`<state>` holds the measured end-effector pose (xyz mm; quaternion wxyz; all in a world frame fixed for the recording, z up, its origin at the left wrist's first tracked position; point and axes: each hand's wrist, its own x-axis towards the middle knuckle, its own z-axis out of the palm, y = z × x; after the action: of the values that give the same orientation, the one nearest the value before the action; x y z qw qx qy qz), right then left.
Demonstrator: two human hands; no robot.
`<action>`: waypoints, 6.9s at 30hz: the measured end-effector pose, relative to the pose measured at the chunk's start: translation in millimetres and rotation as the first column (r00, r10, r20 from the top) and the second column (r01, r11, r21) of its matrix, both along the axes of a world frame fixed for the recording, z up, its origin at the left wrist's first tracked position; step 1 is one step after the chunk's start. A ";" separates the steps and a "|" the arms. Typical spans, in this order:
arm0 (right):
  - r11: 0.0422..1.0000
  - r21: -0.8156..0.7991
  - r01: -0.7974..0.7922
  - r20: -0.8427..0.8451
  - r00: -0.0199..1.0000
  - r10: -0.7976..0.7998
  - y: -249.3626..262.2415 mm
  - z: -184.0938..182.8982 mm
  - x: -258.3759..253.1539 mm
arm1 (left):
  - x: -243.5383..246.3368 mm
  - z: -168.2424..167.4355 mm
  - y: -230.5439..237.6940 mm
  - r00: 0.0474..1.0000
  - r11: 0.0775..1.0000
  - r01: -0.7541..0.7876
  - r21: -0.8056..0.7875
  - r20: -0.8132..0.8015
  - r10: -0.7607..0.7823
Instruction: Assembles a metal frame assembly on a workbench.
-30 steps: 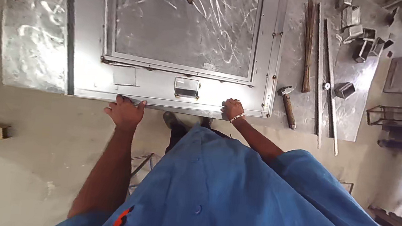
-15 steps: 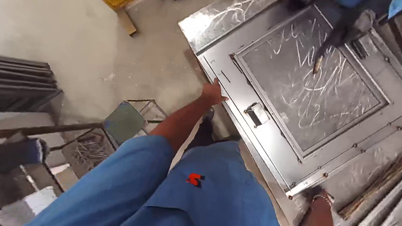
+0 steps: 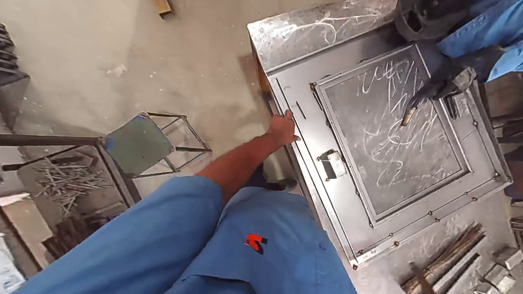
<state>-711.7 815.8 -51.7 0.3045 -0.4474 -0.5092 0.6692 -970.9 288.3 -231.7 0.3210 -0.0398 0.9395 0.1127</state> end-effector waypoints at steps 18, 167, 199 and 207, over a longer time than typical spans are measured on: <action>-0.211 0.161 -0.964 0.709 -0.036 0.704 -468.3 -16.1 -312.9 | -13.1 -3.4 -22.8 0.992 0.973 0.102 0.206 0.047 -0.114; -0.283 0.182 -0.942 0.927 0.069 0.367 -247.2 -212.9 -356.5 | -20.3 -6.5 -18.9 0.964 0.973 0.229 0.023 0.136 -0.230; 0.954 0.267 -0.136 0.926 0.310 -0.215 203.8 -148.4 100.7 | 14.1 -15.1 -3.3 0.948 0.941 0.310 -0.136 -0.030 -0.317; 0.933 0.222 -0.283 0.935 0.333 -0.122 315.1 -181.5 89.0 | 23.7 -3.6 35.4 0.980 0.942 0.198 -0.270 0.051 -0.191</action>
<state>-622.7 1130.9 -233.2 -0.0053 -0.6622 -0.7216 0.2019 -947.2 323.6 -235.3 0.3335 0.0077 0.9414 -0.0509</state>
